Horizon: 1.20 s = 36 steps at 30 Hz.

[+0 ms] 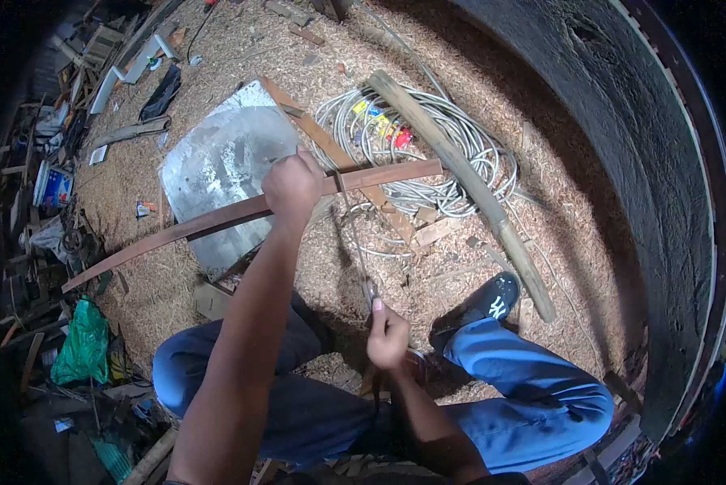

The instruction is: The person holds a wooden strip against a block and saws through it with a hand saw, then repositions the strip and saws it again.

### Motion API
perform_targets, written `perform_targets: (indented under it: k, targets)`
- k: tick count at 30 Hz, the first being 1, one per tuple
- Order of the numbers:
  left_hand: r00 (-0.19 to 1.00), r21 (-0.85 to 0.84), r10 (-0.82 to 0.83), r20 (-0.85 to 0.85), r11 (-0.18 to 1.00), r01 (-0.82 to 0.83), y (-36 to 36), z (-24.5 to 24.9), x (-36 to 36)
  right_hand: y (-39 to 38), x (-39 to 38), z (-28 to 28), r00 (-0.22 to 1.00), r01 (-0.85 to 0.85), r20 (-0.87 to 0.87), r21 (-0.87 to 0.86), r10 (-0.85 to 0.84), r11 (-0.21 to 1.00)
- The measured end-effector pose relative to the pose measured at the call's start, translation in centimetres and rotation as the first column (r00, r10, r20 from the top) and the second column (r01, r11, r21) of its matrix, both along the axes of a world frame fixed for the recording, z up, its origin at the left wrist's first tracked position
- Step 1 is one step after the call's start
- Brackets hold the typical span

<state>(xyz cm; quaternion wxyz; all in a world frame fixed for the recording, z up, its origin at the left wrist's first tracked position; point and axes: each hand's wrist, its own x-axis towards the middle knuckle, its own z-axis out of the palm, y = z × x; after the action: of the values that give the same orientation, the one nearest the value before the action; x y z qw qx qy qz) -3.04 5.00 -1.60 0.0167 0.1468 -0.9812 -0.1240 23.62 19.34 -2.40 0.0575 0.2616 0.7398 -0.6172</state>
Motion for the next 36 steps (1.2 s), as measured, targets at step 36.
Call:
perform_targets:
  k: [36]
  targets:
    - [0.997, -0.024, -0.049, -0.055, 0.999, 0.048, -0.2, -0.1, 0.2, -0.4, -8.1, 0.8, 0.999, -0.032, -0.028, 0.004, 0.032, 0.999]
